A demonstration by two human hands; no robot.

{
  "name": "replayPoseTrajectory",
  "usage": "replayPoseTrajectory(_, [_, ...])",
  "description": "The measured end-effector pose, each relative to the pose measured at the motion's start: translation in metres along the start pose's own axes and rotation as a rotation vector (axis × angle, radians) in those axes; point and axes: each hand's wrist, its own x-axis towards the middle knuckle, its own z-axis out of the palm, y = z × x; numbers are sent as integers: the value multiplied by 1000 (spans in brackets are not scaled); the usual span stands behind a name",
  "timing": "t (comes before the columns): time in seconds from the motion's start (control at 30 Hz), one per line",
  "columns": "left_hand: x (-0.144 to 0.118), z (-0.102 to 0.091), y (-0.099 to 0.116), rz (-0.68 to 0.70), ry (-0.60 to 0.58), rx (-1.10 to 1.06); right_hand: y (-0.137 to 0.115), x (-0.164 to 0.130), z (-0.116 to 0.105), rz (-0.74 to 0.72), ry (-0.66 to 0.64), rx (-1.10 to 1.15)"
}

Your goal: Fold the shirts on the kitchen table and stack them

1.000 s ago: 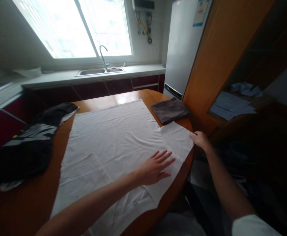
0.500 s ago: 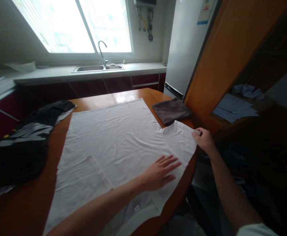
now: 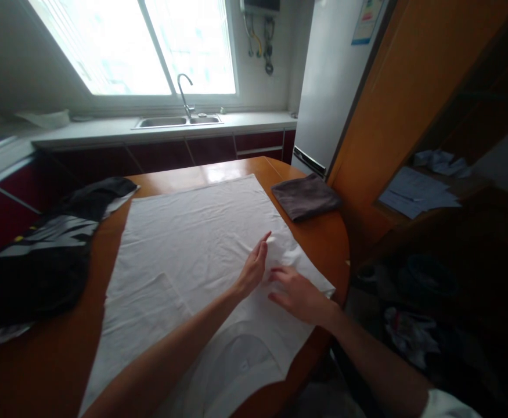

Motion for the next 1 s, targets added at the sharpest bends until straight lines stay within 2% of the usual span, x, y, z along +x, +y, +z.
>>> replayPoseTrajectory(0.07, [6, -3, -13, 42, -9, 115, 4, -5, 2, -45, -127, 27])
replayPoseTrajectory(0.1, [8, -3, -19, 51, -21, 166, 7, -7, -1, -45, -118, 47])
replayPoseTrajectory(0.13, [10, -4, -24, 62, -31, 209, 12, -9, -5, -30, -63, 66])
replayPoseTrajectory(0.2, [12, -5, -29, 101, -48, 273, 26, -10, -15, 24, 127, 77])
replayPoseTrajectory(0.3, [12, -8, -28, 156, -62, 298, 58, -12, -28, 96, 400, 27])
replayPoseTrajectory(0.37, [13, -14, -24, 153, -72, 305, 81, -15, -34, 139, 492, -12])
replayPoseTrajectory(0.47, [18, -25, -22, 105, -117, 320, 107, -24, -41, 180, 518, -49])
replayPoseTrajectory(0.6, [24, -35, -26, 49, -187, 375, 113, -41, -52, 171, 426, -61])
replayPoseTrajectory(0.8, [24, -37, -22, 15, -216, 510, 93, -69, -56, 61, 42, -91])
replayPoseTrajectory(1.0, [21, -43, -17, 74, -231, 704, 85, -83, -39, 12, -72, -187])
